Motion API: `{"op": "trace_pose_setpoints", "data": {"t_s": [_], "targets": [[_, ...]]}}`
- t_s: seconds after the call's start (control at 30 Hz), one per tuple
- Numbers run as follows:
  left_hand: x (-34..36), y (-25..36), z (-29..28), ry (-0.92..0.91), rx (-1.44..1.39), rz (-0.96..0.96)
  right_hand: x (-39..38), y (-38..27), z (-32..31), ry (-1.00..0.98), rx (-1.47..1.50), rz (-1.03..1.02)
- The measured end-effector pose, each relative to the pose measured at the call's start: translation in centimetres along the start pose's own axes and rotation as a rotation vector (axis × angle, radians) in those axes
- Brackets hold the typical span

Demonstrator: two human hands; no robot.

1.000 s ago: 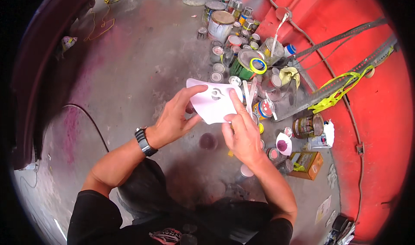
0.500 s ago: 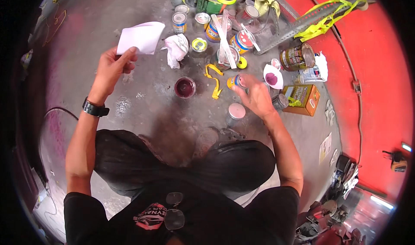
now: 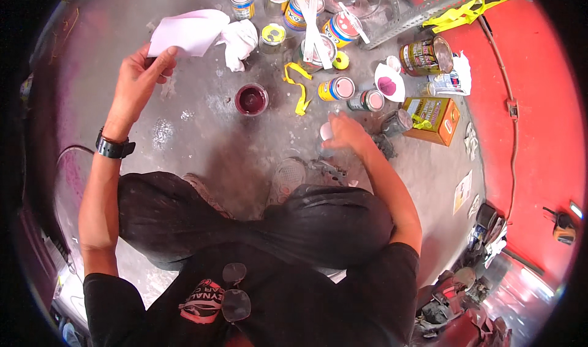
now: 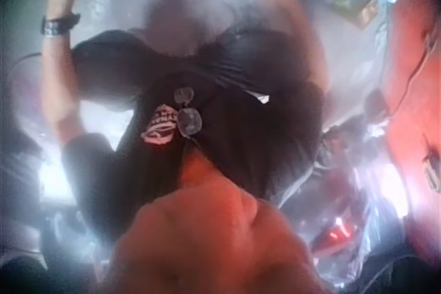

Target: The person prepares paint for a spray gun by stirring the mixture with a stick, wiping the stick with a cloth, and then pouring the paint from a cup into the canister of the spray gun through a paper filter.

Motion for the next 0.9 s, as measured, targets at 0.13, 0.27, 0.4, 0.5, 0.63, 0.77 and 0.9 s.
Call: {"op": "trace_pose_setpoints", "data": {"t_s": [0.13,0.27,0.4,0.5,0.63,0.77,0.9], "targets": [[0.2,0.4,0.6,-0.032,0.011,0.011,0.5,0.0,-0.6,0.032,0.089,0.058],[0.3,0.3,0.9,-0.047,0.004,-0.025,1.0,0.4,-0.6,-0.011,0.149,0.112],[0.5,0.2,1.1,-0.05,-0.022,-0.033,1.4,0.6,-0.2,-0.088,0.171,0.13],[0.6,0.4,1.2,-0.054,-0.018,-0.005,1.6,0.7,-0.2,-0.119,0.147,0.139],[0.8,0.6,1.4,-0.061,-0.037,-0.021,1.9,0.6,-0.5,-0.138,0.118,0.156],[1.0,0.8,1.7,-0.076,-0.055,-0.018,1.4,0.1,-0.4,-0.102,0.125,0.171],[0.9,1.1,2.1,-0.08,-0.089,0.019,0.7,-0.3,-0.8,-0.113,0.162,0.195]]}}
Point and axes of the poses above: each hand's wrist, its own x-axis towards the middle knuckle, its own z-axis out of the palm, y = z × x, the point moved 4 cm from there along x, towards the middle knuckle, and after that the axes turned 7 degrees about y, right-handed, at the moved point
